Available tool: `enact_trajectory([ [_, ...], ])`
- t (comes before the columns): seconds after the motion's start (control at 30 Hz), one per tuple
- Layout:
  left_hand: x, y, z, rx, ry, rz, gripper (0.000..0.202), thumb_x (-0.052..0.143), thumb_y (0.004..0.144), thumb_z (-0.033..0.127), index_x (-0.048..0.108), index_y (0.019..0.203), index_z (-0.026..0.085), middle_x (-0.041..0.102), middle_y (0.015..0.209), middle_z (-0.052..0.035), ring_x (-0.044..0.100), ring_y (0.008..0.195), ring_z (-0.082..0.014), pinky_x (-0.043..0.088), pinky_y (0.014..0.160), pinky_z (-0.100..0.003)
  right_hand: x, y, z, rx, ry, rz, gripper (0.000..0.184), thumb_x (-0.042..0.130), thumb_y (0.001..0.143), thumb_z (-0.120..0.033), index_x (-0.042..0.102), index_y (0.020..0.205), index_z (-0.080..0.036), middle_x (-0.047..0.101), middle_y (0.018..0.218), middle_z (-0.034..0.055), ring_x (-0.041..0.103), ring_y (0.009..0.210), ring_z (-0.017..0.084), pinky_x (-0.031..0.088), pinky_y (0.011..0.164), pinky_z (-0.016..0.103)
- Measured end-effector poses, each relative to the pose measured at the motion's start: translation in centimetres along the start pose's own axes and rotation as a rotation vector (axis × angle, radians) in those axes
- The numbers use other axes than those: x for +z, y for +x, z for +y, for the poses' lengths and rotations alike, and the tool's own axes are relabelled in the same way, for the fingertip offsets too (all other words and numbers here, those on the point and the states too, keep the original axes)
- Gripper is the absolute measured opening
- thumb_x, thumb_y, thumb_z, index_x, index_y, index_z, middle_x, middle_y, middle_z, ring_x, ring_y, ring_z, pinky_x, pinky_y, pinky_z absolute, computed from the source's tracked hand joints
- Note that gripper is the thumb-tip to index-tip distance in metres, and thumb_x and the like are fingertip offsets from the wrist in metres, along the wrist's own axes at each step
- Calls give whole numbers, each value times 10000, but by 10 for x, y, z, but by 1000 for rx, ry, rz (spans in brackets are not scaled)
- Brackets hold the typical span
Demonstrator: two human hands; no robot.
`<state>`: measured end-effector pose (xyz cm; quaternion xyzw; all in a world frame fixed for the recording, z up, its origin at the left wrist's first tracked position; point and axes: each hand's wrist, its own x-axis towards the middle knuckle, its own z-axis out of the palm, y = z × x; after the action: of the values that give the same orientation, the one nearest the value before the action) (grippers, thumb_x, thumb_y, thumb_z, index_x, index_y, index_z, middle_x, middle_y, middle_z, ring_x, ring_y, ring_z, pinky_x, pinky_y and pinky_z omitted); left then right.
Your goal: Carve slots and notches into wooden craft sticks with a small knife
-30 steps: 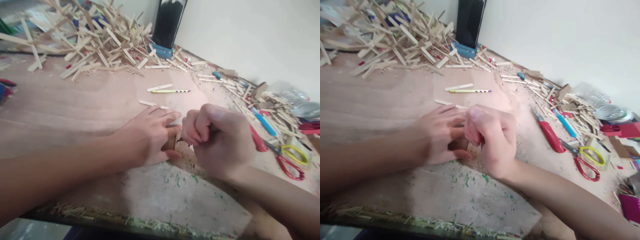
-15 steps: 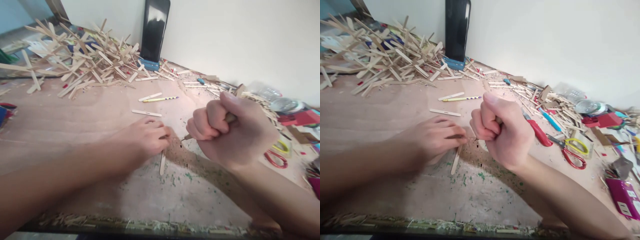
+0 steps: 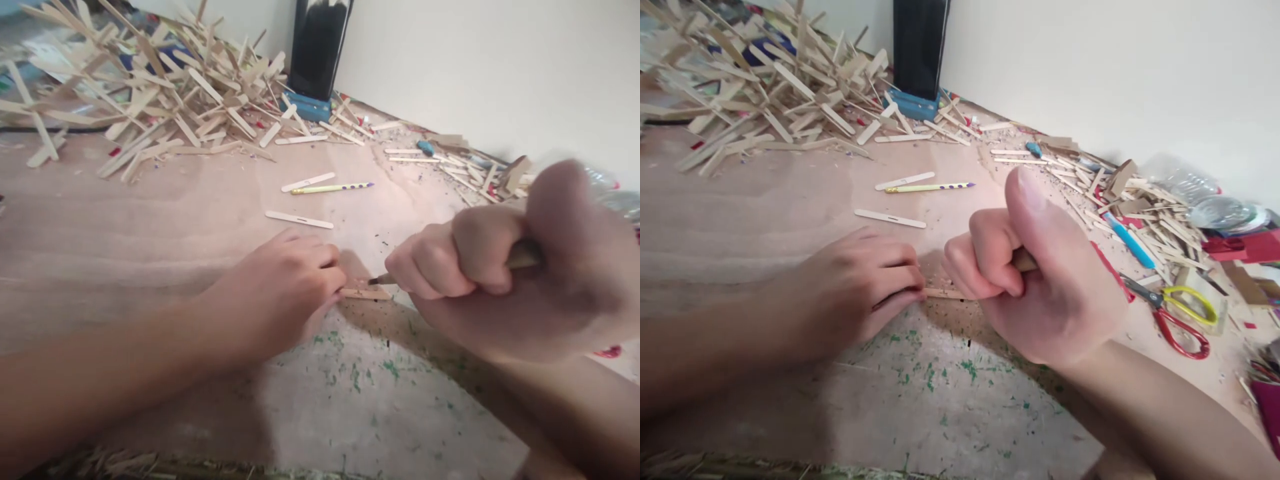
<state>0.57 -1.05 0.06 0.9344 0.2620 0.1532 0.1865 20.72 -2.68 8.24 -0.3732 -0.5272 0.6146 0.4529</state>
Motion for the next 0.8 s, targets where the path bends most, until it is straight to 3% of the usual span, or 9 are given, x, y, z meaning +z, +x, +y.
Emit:
enact_trajectory([
  [0.23,3,-3,-2,46,15,7,304,526,1074,137,821,1031,196,742,1025,-69,645,907,-221,459,849,-389,-11,-1,13,74,22,-92,746,500,1163,-407,248,502,-171,103,481,-45,157,448,104,249,489,323],
  [0.37,6,-5,-3,68,11,22,293,536,1060,112,815,1039,199,736,1034,-62,631,920,-227,451,858,-391,-16,-4,15,-48,32,-260,621,584,1114,-353,269,609,-175,135,585,-54,185,518,109,284,551,310],
  [0.53,4,-6,-3,119,-22,76,319,503,1069,78,797,1003,184,721,1007,-47,619,896,-204,449,855,-364,-20,-6,17,-92,1,-361,660,629,1084,-376,182,644,-169,112,649,-48,197,565,118,309,598,313],
  [0.67,5,-5,-2,129,13,85,309,510,1058,65,775,957,187,703,960,-48,605,883,-207,436,838,-361,-24,-4,20,60,-61,-282,702,541,1129,-455,220,562,-194,196,549,-52,193,504,112,311,542,325],
  [0.8,5,-4,-2,121,25,58,310,484,1042,64,766,1016,190,708,990,-52,610,911,-229,442,851,-387,-18,-1,16,156,-129,-215,750,525,1126,-513,212,527,-188,171,513,-43,202,482,116,283,535,340],
])
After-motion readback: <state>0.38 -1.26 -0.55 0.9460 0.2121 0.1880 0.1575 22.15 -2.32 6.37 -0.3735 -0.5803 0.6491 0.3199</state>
